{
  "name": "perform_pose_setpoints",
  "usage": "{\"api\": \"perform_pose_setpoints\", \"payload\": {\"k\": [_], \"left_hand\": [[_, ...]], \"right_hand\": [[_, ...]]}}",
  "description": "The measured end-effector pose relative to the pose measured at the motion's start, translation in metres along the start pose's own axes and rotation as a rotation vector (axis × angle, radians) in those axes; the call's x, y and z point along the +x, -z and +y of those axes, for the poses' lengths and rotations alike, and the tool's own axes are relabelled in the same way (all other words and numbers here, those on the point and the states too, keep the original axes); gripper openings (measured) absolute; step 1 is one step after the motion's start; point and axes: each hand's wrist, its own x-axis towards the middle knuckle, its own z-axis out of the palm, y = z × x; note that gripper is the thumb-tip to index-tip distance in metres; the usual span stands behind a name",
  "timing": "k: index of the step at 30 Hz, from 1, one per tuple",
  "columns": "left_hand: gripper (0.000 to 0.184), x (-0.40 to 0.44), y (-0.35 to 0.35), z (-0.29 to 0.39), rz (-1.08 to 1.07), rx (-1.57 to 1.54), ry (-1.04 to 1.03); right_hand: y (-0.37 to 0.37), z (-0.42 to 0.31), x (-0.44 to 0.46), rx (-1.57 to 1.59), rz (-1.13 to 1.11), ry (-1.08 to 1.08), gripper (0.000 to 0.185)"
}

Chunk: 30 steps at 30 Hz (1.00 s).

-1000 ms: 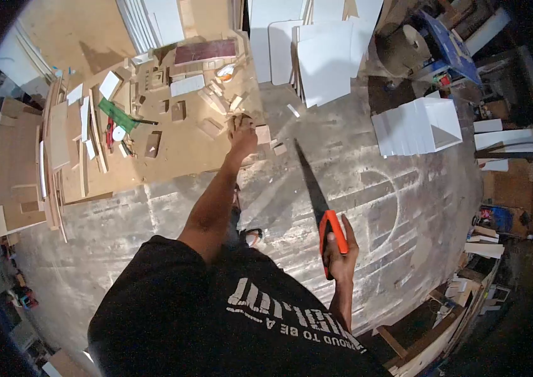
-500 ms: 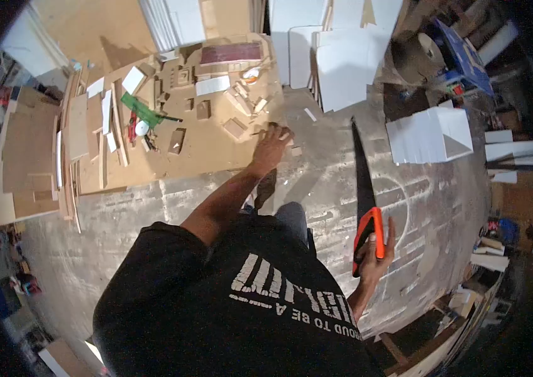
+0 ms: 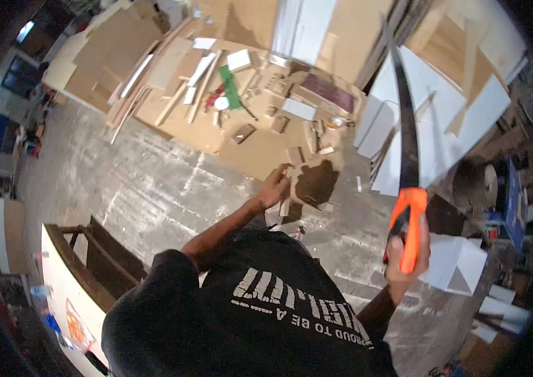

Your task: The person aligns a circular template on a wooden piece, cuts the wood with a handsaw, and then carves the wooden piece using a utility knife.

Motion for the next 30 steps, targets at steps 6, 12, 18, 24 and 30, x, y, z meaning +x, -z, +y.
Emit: {"api": "perform_pose_setpoints", "payload": {"k": [6, 12, 18, 24, 30], "left_hand": [[0.038, -0.070, 0.091, -0.008, 0.310, -0.732, 0.067], [0.054, -0.114, 0.190, -0.010, 0.365, -0.603, 0.001], [0.040, -0.148, 0.313, 0.004, 0.635, -0.611, 0.091], [0.053, -0.199, 0.398, 0.011, 0.620, -0.458, 0.170], [0.051, -0.185, 0.428, 0.037, 0.787, -0.550, 0.167]], "right_hand": [[-0.159, -0.034, 0.077, 0.192, -0.494, 0.213, 0.044], [-0.396, -0.074, 0.076, 0.149, -0.601, 0.476, 0.038], [-0.611, -0.148, 0.095, -0.046, -0.699, 0.558, 0.021], [-0.752, -0.162, 0.085, -0.166, -0.653, 0.639, 0.025], [-0.773, -0.157, 0.073, -0.054, -0.674, 0.717, 0.048]]}}
